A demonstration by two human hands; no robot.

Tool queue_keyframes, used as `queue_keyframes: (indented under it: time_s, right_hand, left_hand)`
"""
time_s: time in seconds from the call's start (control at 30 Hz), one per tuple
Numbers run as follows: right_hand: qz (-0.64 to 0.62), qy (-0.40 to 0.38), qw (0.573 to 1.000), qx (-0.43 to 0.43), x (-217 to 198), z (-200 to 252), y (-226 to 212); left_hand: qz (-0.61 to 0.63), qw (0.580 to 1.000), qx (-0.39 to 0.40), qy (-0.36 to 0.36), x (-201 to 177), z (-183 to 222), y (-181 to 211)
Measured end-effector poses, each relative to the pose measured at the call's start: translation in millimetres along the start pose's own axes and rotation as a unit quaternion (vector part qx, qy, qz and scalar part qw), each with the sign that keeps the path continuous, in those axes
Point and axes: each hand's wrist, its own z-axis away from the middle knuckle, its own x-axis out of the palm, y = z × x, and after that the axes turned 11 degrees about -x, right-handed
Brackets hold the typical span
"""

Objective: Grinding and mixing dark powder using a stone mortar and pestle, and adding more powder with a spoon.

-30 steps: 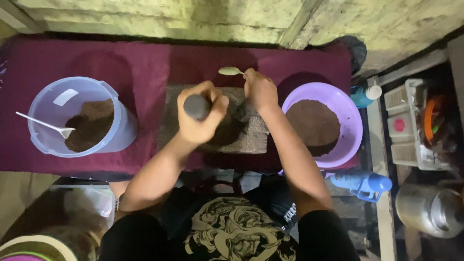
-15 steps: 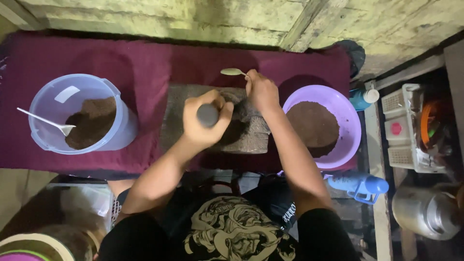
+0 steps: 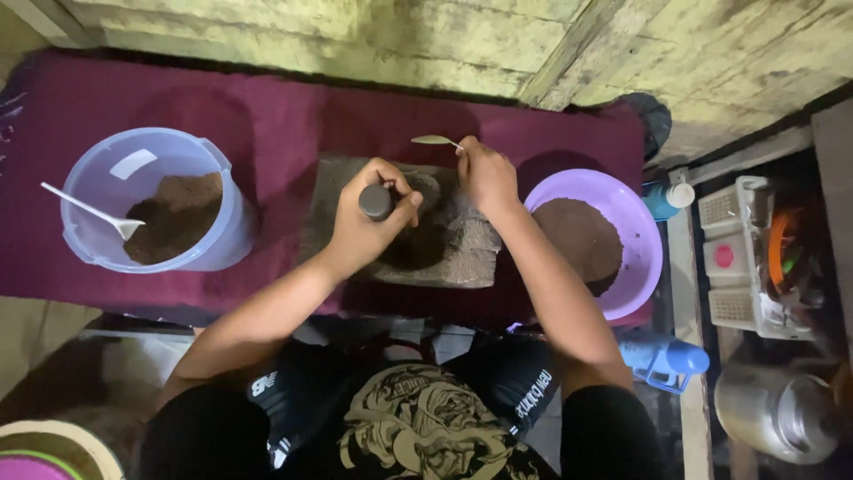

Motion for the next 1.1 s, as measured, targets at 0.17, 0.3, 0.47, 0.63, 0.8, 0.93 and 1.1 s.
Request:
queue_keyframes:
  time_s: [0.17,0.3,0.47,0.63,0.8,0.93,1.1]
  right_hand:
    - [0.018,0.018,1.000,-0.009,23,-1,14]
    - [0.090,0.025,0.996,-0.001,34,1,17]
    - [0.018,-0.017,0.999,0.030,8,-1,1]
    - [0.007,0.014,1.000,0.002,19,3,10]
    - [0.057,0.066,0.996,-0.012,26,4,13]
    - [0.055,0.072,0.996,0.005,21,4,9]
    - [-0.019,0.017,1.000,0.005,8,2,2]
  left_hand:
    - [0.009,0.995,0.012,0.099,7,23,-16]
    - [0.033,0.994,0.047,0.098,11,24,-32]
    - [-0.007,0.996,0.079,0.045,20,11,48]
    - [-0.046,0.996,0.077,0.016,32,4,16]
    - [-0.034,0.997,0.046,0.051,18,9,-51]
    - [-0.037,0.996,0.051,0.068,17,6,5]
    - [0.019,0.995,0.095,-0.031,22,6,54]
